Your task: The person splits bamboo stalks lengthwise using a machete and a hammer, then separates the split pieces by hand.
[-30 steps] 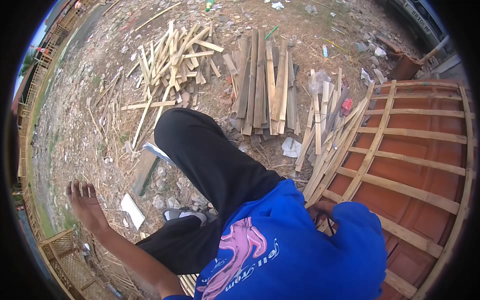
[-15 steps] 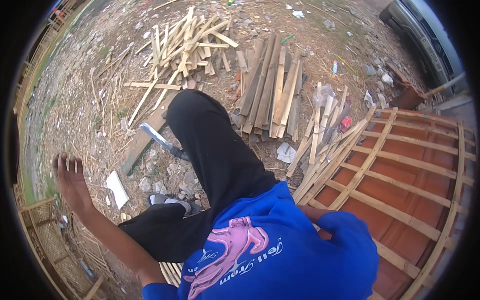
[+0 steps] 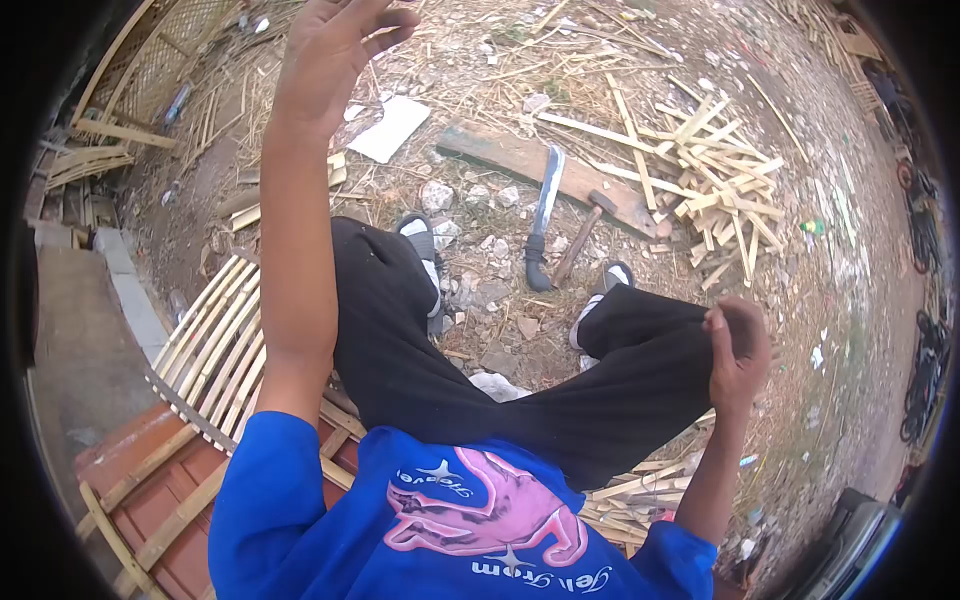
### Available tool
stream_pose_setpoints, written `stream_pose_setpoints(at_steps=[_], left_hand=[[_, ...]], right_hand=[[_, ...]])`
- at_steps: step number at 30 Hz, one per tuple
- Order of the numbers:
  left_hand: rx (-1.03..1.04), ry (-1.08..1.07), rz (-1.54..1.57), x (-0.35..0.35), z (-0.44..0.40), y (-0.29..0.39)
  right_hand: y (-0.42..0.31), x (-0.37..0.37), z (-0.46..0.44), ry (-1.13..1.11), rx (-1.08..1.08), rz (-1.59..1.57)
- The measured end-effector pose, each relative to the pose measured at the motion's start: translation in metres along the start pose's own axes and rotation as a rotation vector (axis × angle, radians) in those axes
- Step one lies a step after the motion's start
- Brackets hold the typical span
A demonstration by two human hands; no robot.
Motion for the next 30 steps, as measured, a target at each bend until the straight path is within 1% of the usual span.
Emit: stream_pose_setpoints(at_steps=[1,2,5,7,8,9,11,12,14,15,17,18,19,21,22,23,25,26,28,30], left_hand=[[0.017,0.011,-0.001,-0.008,-0.007,-0.002],[0.035,0.035,-0.036,-0.017,-0.014,-0.004],[0.211,-0.053,-0.283,-0.038,-0.025,-0.002],[0.234,-0.098,-0.462,-0.046,-0.018,0.012],[0.153,-0.112,-0.506,-0.047,-0.014,0.016],[0.146,-0.148,-0.537,-0.056,-0.015,0.014],[0.133,-0.241,-0.588,-0.072,-0.028,0.003],[0.036,-0.267,-0.641,-0.089,-0.040,-0.009],[0.019,-0.064,-0.824,-0.135,-0.053,-0.055],[0.013,0.043,-0.910,-0.162,-0.055,-0.084],[-0.114,0.081,-1.092,-0.221,-0.051,-0.151],[-0.229,-0.001,-1.161,-0.255,-0.045,-0.191],[-0.187,-0.163,-1.320,-0.296,-0.041,-0.239],[-0.383,-0.149,-1.451,-0.340,-0.018,-0.291],[-0.478,-0.178,-1.462,-0.368,-0.010,-0.327],[-0.573,-0.204,-1.470,-0.387,-0.008,-0.353],[-0.642,-0.083,-1.615,-0.390,0.003,-0.366],[-0.676,-0.020,-1.683,-0.391,0.010,-0.373],[-0.695,0.036,-1.795,-0.400,0.006,-0.384],[-0.706,0.087,-1.873,-0.410,-0.003,-0.394]], right_hand=[[-0.009,0.028,-0.012,-0.157,0.031,0.051],[-0.023,0.054,-0.024,-0.329,-0.249,0.298],[-0.038,0.129,-0.036,-0.767,-0.450,0.372],[-0.020,0.165,-0.039,-0.991,-0.408,0.439],[0.003,0.176,-0.042,-1.048,-0.402,0.472],[0.025,0.182,-0.046,-1.111,-0.357,0.525],[0.080,0.177,-0.053,-1.232,-0.284,0.680],[0.092,0.169,-0.058,-1.291,-0.260,0.726],[0.108,0.162,-0.064,-1.395,-0.205,0.813],[0.101,0.167,-0.066,-1.345,-0.154,0.747],[0.074,0.178,-0.067,-1.248,-0.052,0.616],[0.066,0.186,-0.068,-1.217,-0.048,0.584],[0.064,0.190,-0.069,-1.207,-0.036,0.582],[0.061,0.198,-0.073,-1.188,-0.016,0.583],[0.044,0.206,-0.073,-1.238,-0.008,0.602],[0.051,0.210,-0.074,-1.284,-0.010,0.599],[0.071,0.209,-0.068,-1.369,-0.016,0.586],[0.077,0.210,-0.066,-1.423,-0.081,0.545],[0.084,0.217,-0.064,-1.531,-0.212,0.460],[0.075,0.228,-0.067,-1.521,-0.151,0.466]])
Point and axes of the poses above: each hand's wrist, its own z-axis away from the middle knuckle, its own x-axis out of the palm, y = z × x, the point moved 3 cm from there along -z, towards the middle knuckle, and after that the axes turned 14 degrees about y, right-handed, at the moved point
